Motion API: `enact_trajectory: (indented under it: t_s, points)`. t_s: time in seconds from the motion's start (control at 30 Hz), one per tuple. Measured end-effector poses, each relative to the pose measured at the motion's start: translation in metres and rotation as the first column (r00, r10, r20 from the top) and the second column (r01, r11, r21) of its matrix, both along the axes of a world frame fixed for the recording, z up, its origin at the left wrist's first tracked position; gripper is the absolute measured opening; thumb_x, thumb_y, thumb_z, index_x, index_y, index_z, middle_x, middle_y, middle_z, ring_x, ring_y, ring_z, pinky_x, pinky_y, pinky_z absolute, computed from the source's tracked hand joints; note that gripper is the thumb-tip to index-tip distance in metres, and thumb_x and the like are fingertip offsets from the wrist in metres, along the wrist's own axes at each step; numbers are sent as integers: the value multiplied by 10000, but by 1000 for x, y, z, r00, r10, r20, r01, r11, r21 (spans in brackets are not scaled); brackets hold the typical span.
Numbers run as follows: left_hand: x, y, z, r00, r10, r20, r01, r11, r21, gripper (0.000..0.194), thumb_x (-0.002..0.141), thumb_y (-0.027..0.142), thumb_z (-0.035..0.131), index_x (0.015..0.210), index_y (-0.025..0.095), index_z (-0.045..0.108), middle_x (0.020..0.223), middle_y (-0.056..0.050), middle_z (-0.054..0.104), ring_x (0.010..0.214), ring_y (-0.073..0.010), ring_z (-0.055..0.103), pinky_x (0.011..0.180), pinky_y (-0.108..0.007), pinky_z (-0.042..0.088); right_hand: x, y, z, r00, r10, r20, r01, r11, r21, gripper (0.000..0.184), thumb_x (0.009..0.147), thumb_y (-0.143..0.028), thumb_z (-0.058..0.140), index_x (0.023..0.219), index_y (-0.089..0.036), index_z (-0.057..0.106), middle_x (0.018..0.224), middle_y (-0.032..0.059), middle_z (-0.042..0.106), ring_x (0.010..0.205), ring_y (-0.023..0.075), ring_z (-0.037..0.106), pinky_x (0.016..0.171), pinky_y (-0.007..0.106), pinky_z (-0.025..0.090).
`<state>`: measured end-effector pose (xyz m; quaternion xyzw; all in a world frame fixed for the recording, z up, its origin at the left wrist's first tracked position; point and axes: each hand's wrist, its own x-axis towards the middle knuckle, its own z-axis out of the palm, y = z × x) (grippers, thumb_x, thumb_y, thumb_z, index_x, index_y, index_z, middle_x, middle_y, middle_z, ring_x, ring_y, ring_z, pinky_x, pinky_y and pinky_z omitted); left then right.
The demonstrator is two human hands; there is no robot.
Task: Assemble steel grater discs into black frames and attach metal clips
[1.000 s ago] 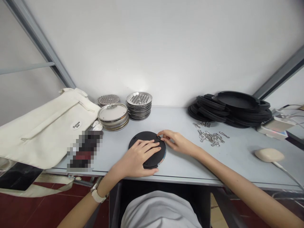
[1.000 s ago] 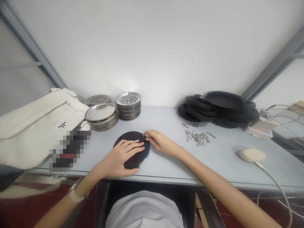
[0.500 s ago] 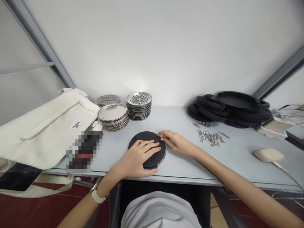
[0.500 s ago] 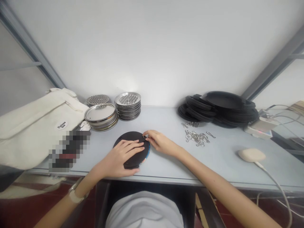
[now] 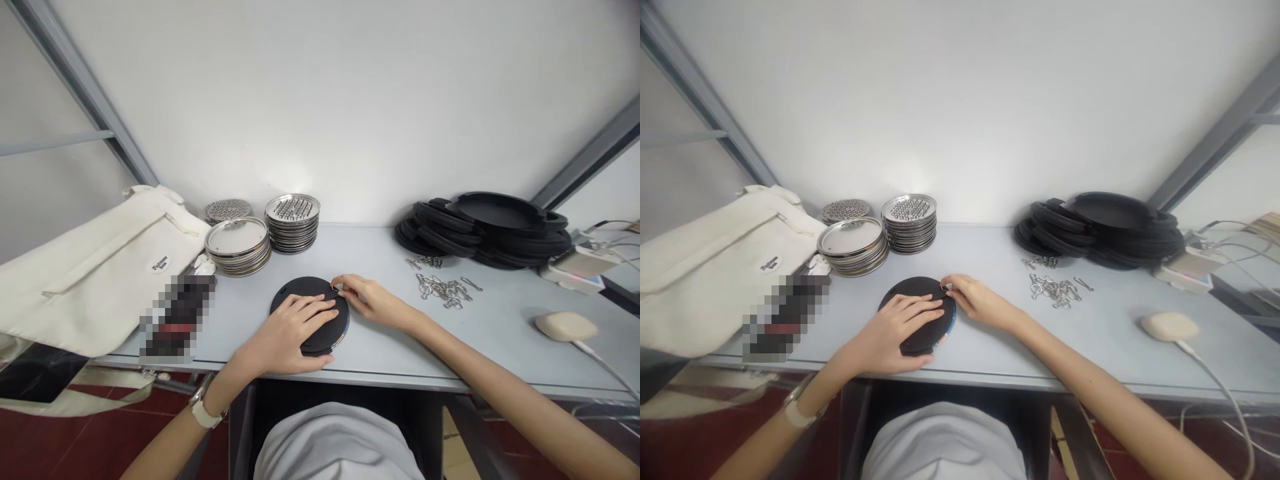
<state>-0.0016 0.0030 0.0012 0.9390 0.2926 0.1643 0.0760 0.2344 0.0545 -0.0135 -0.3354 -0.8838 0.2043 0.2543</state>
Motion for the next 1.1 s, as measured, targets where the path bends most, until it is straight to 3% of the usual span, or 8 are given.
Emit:
enact_trajectory:
  t_s: [1.1]
  points:
    - [1,0,0,1000,-2,4,2,1000,13,627,791,446,614,1350,240,421,1398,-60,465,1318,-264,367,1064,-424,292,-1,-3,4,999,-9,50,10,999,-35,239,956,-224,378,1174,-175,465,1008,105,624,821,166,591,730,276,460]
